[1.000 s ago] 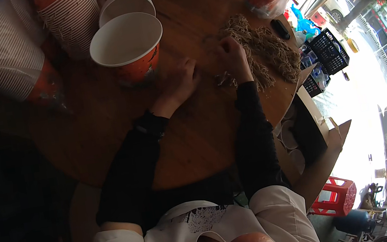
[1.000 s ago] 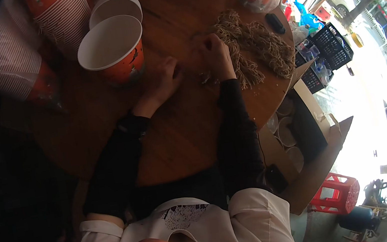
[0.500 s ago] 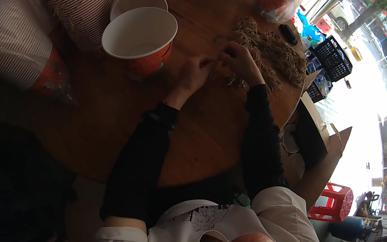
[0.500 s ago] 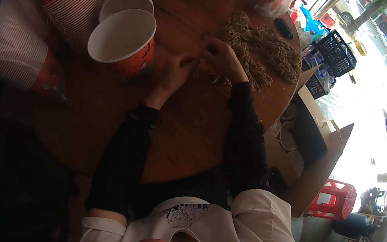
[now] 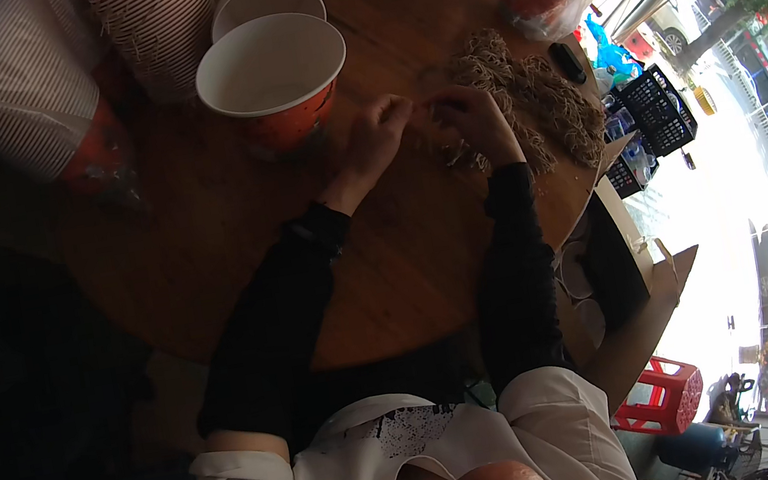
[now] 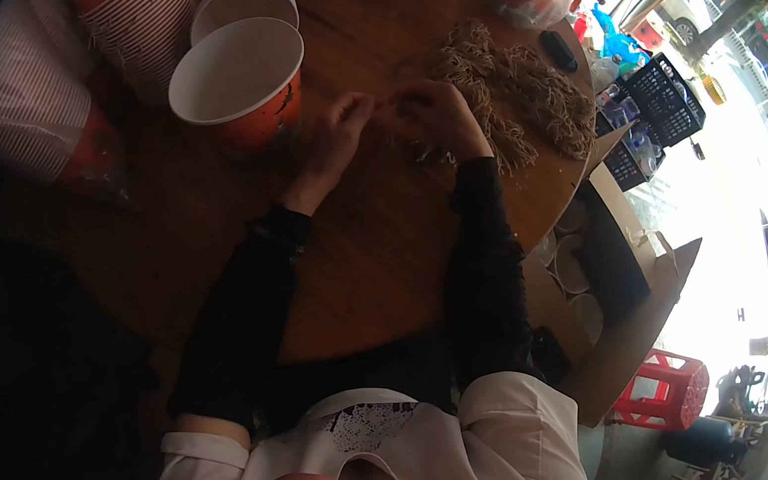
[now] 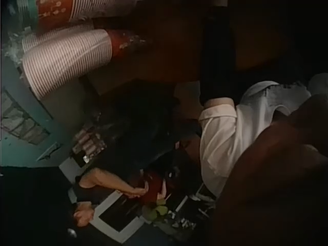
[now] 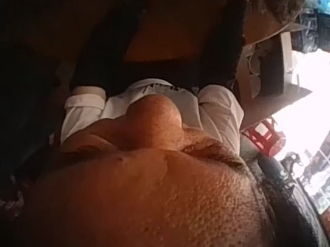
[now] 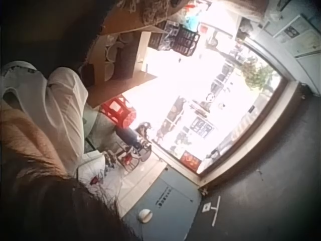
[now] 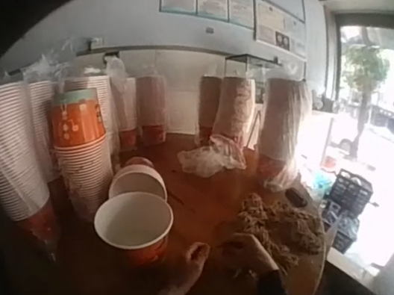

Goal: Attaching string handles to decorative paper buckets for packaging.

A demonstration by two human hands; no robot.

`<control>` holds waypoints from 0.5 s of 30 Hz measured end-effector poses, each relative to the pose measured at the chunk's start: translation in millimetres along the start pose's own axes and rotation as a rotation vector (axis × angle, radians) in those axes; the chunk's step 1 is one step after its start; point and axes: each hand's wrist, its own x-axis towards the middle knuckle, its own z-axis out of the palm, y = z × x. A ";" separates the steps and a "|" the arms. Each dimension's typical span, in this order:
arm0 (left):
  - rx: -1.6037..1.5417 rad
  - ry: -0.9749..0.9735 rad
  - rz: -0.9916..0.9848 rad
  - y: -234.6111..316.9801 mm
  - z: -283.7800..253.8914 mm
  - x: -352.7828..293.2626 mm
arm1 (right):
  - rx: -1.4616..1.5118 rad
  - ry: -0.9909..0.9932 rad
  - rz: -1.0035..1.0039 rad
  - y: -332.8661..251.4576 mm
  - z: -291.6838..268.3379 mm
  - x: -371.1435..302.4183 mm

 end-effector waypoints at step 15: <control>0.313 0.092 0.087 5.8 -0.4 -5.3 | -0.543 0.205 0.045 13.5 -10.0 -4.0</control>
